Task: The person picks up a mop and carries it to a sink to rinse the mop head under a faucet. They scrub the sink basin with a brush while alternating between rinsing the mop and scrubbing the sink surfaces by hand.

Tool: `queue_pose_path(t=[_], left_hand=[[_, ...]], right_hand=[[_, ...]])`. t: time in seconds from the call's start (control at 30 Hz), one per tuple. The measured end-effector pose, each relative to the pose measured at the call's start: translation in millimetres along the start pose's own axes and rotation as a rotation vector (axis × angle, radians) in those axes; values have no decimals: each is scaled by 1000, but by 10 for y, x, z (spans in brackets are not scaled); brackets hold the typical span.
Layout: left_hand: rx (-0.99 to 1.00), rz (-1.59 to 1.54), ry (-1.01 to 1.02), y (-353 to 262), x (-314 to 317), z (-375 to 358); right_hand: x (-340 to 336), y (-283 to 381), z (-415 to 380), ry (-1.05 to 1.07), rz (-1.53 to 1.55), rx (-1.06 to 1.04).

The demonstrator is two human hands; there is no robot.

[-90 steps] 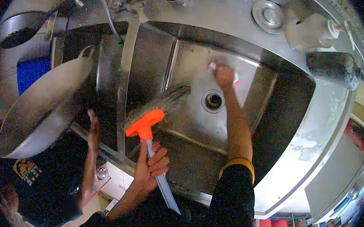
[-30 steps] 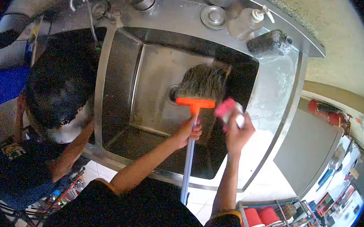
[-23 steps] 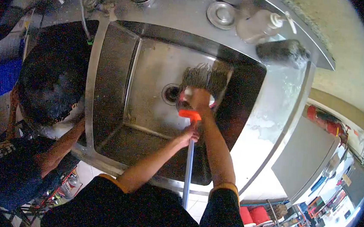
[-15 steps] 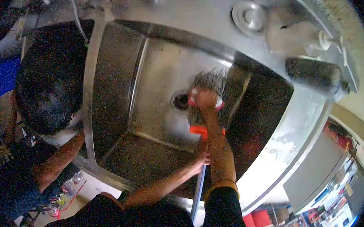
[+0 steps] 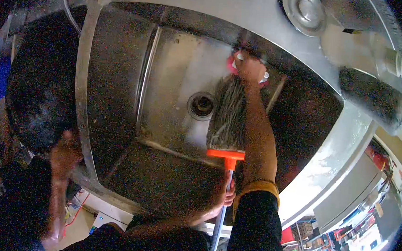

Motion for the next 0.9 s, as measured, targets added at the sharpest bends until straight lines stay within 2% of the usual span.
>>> queue_pose_path(t=[0.13,0.23,0.3,0.33,0.37,0.43,0.53,0.57,0.67,0.83,0.9], left_hand=[[25,-6,-29,-12,-126,282],[92,5,-64,-159,-136,331],[82,12,-91,-125,-146,338],[79,24,-104,-128,-140,370],[66,36,-120,-78,-145,369],[20,-47,-121,88,-256,367],[82,-69,-117,-104,-271,340],[71,-112,-120,2,-315,336],[4,-142,-62,39,-197,105],[-29,-179,30,89,-61,-165],[-9,-117,-36,7,-24,-344]], right_hand=[[-142,-12,7,63,63,-46],[-533,245,-335,215,237,-101],[-523,654,-891,597,183,-247],[-203,635,-1351,656,299,-298],[-336,900,-1514,735,246,-368],[-65,898,-1828,626,289,-597],[27,990,-1703,504,358,-556],[-50,947,-1663,400,320,-541],[169,824,-1402,355,131,-551],[63,716,-643,215,136,-297],[180,552,-479,161,70,-199]])
Point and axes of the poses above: each hand's wrist, its own z-axis towards the middle knuckle, its own x-axis out of the palm, y = z × x, the point moved 10 cm from there along z, towards the middle knuckle, and after that the axes turned 10 degrees about -y, right-handed, at the moved point
